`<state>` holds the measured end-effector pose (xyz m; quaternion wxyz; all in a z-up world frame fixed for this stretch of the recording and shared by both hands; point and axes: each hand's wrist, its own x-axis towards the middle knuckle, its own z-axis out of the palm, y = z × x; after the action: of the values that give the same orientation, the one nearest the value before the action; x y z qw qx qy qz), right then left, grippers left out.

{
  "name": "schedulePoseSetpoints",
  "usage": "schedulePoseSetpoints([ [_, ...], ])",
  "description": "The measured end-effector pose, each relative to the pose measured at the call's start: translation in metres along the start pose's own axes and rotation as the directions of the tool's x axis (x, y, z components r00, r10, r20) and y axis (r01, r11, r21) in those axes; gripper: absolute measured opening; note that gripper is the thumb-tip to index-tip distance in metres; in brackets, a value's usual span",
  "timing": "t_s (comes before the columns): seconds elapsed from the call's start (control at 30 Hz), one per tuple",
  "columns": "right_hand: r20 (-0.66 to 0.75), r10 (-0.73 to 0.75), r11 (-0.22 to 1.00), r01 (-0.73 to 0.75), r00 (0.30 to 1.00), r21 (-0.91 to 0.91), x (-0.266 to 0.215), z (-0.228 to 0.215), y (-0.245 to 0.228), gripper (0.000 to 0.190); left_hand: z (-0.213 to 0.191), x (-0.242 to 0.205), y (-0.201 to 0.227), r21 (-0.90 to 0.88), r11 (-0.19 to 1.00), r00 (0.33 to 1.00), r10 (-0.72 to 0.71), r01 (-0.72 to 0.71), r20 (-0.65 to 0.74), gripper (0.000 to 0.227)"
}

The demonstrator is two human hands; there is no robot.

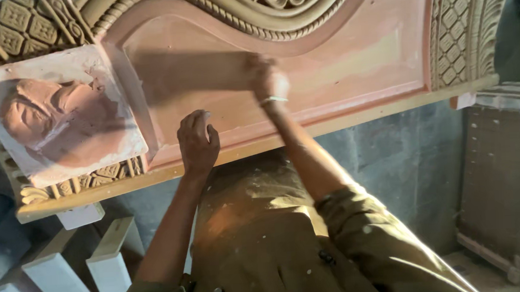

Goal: The person applies a pinkish putty or filler to a large, ornately carved wooden headboard using a small metal trowel. They scoop the material from a board and spread it across the flat central panel and along the carved edges, smoothing the surface to fill imperfections.

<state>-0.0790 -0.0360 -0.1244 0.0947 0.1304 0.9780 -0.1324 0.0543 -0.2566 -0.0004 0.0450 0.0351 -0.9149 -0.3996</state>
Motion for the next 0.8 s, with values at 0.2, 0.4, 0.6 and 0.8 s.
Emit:
schedulePoseSetpoints([
  [0.2,0.001,-0.310,0.891,0.290,0.951,0.350,-0.012,-0.052,-0.037,0.028,0.005,0.009,0.010,0.012,0.997,0.995,0.079,-0.080,0.053,0.034],
  [0.4,-0.243,-0.307,0.913,0.356,0.920,0.197,-0.034,-0.146,0.118,0.066,0.011,0.016,0.021,-0.020,0.987,0.985,0.161,-0.160,0.070,0.030],
  [0.6,-0.235,-0.377,0.921,0.389,0.896,0.006,-0.098,-0.063,0.082,0.050,0.026,0.007,0.023,-0.031,0.983,0.979,0.183,-0.180,0.095,0.030],
  [0.8,-0.076,-0.598,0.725,0.498,0.798,-0.476,-0.066,-0.065,0.106,0.038,0.040,0.019,0.039,-0.055,0.962,0.956,0.271,-0.267,0.112,0.031],
])
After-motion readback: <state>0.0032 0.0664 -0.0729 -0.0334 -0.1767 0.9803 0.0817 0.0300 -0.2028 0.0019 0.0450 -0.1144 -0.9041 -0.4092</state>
